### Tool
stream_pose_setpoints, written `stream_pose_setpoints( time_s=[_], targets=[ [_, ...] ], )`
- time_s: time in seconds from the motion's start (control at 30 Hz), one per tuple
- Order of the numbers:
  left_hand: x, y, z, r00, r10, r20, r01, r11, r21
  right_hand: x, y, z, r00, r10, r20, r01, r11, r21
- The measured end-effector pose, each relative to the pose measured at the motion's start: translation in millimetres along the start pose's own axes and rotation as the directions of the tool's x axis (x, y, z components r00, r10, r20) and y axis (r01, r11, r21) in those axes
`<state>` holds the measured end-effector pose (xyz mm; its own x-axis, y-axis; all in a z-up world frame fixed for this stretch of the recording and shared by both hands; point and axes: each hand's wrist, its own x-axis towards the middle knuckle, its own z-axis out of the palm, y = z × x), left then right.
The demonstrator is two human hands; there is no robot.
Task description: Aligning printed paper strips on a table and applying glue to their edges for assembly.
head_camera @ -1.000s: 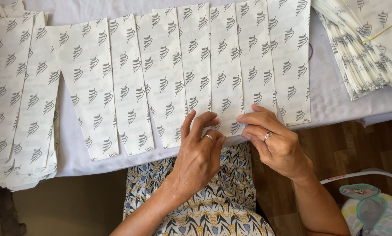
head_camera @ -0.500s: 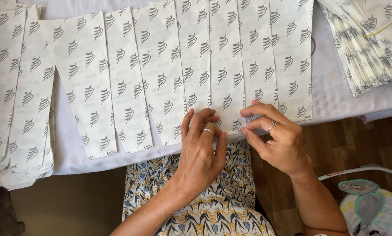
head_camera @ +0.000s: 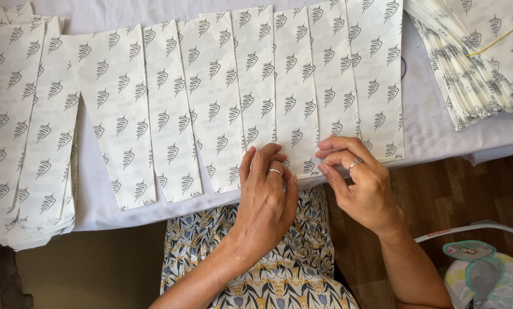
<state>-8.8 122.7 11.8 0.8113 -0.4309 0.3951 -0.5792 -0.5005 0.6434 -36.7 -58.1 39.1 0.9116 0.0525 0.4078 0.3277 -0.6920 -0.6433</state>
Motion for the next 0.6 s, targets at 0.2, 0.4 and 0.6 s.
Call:
stream_pose_setpoints(
  time_s=[0.2,0.4,0.6],
  targets=[
    [-1.3,-5.1,-1.3,1.000,-0.030,0.005,0.031,0.995,-0.093,-5.0,-6.8,19.3,0.997,-0.032,-0.065,0.026,0.995,-0.100],
    [-2.1,-4.1,-6.6,0.998,-0.058,0.031,0.062,0.987,-0.147,-6.6,-6.5,10.0,0.999,0.020,-0.038,-0.020,1.000,-0.023],
    [5.1,0.7,9.9,0.999,-0.052,-0.003,0.052,0.998,0.030,-11.7,-6.5,18.7,0.998,0.007,-0.068,-0.009,0.999,-0.042]
  ],
)
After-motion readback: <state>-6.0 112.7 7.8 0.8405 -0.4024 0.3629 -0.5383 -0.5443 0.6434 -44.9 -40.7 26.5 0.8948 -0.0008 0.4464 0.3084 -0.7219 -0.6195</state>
